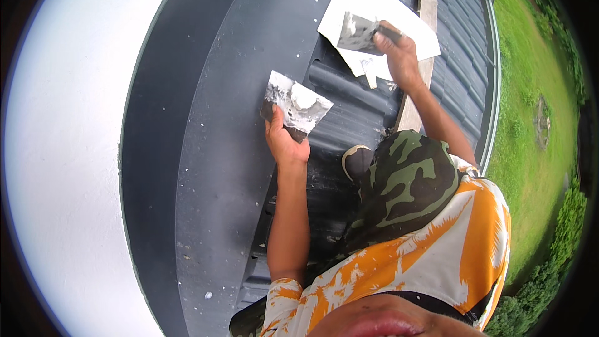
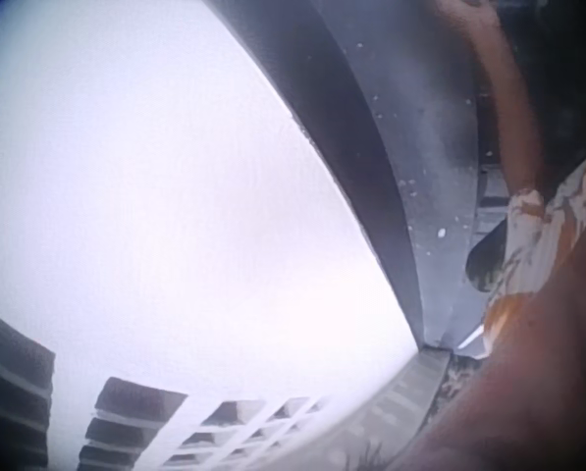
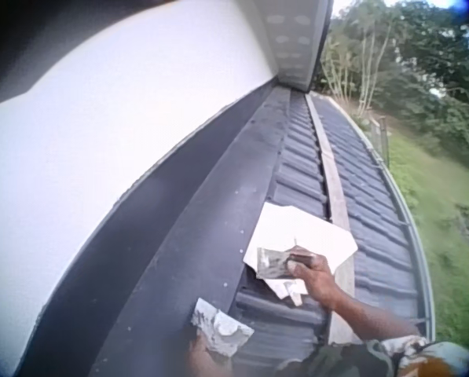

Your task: The person applies white plaster to a patterned ceiling using a trowel and a smaller putty knife. They repeatedly scoop plaster from the trowel and spread it into the recessed rectangular sections of the ceiling.

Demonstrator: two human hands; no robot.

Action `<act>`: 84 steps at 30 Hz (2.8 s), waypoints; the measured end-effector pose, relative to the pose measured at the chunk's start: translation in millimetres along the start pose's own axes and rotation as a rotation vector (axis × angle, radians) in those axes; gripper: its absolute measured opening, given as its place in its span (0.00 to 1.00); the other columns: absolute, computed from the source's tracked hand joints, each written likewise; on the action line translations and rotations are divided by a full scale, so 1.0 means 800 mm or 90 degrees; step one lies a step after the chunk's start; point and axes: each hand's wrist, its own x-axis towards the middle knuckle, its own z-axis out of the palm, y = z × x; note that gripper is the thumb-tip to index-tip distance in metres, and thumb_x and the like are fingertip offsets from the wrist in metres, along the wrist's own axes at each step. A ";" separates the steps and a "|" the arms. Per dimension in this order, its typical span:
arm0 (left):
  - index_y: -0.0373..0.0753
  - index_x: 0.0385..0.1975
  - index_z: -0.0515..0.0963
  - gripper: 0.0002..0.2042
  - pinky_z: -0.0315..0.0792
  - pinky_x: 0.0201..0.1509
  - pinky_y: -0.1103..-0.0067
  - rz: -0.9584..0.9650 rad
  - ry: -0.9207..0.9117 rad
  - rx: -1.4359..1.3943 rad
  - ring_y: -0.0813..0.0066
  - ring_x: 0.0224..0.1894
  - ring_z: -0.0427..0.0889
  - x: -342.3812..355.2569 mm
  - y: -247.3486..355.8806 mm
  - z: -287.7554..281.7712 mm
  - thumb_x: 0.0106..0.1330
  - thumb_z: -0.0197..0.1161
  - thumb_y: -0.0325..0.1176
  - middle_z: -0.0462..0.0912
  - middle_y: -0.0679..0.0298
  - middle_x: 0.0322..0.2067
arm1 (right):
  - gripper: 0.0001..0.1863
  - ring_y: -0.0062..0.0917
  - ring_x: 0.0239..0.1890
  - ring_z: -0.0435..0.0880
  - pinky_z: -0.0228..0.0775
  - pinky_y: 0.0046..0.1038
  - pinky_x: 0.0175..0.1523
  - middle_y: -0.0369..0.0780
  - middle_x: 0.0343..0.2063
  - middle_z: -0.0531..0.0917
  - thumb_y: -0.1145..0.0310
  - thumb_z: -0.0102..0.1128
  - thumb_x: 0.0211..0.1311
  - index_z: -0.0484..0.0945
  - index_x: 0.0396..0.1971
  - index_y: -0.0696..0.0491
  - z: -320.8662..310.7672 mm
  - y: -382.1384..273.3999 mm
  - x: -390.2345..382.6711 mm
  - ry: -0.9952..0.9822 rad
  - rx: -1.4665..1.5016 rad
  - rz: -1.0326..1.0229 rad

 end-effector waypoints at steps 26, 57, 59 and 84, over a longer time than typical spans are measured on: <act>0.39 0.59 0.69 0.18 0.70 0.60 0.67 -0.015 -0.142 -0.064 0.67 0.55 0.77 -0.032 0.060 -0.031 0.73 0.52 0.37 0.77 0.64 0.53 | 0.17 0.45 0.43 0.84 0.76 0.39 0.45 0.53 0.38 0.84 0.69 0.52 0.56 0.80 0.42 0.61 -0.080 0.131 0.175 0.115 -0.723 0.207; 0.37 0.59 0.70 0.19 0.71 0.58 0.69 0.031 -0.102 -0.055 0.68 0.54 0.78 -0.065 0.083 -0.072 0.73 0.51 0.39 0.78 0.63 0.53 | 0.16 0.37 0.46 0.84 0.74 0.36 0.49 0.43 0.43 0.85 0.64 0.55 0.65 0.80 0.51 0.47 -0.200 0.184 0.094 0.039 -0.845 0.228; 0.37 0.59 0.70 0.19 0.71 0.59 0.69 0.030 -0.099 -0.058 0.68 0.54 0.78 -0.063 0.081 -0.068 0.73 0.51 0.39 0.78 0.63 0.53 | 0.16 0.36 0.45 0.84 0.75 0.36 0.49 0.42 0.44 0.85 0.66 0.54 0.65 0.80 0.52 0.44 -0.227 0.197 0.121 0.071 -0.805 0.169; 0.39 0.59 0.71 0.19 0.73 0.52 0.72 0.074 -0.001 0.001 0.70 0.51 0.79 -0.078 0.081 -0.049 0.72 0.52 0.40 0.78 0.66 0.52 | 0.21 0.38 0.49 0.82 0.74 0.36 0.54 0.43 0.46 0.84 0.75 0.47 0.62 0.83 0.49 0.39 -0.226 0.223 0.098 -0.115 -0.820 0.140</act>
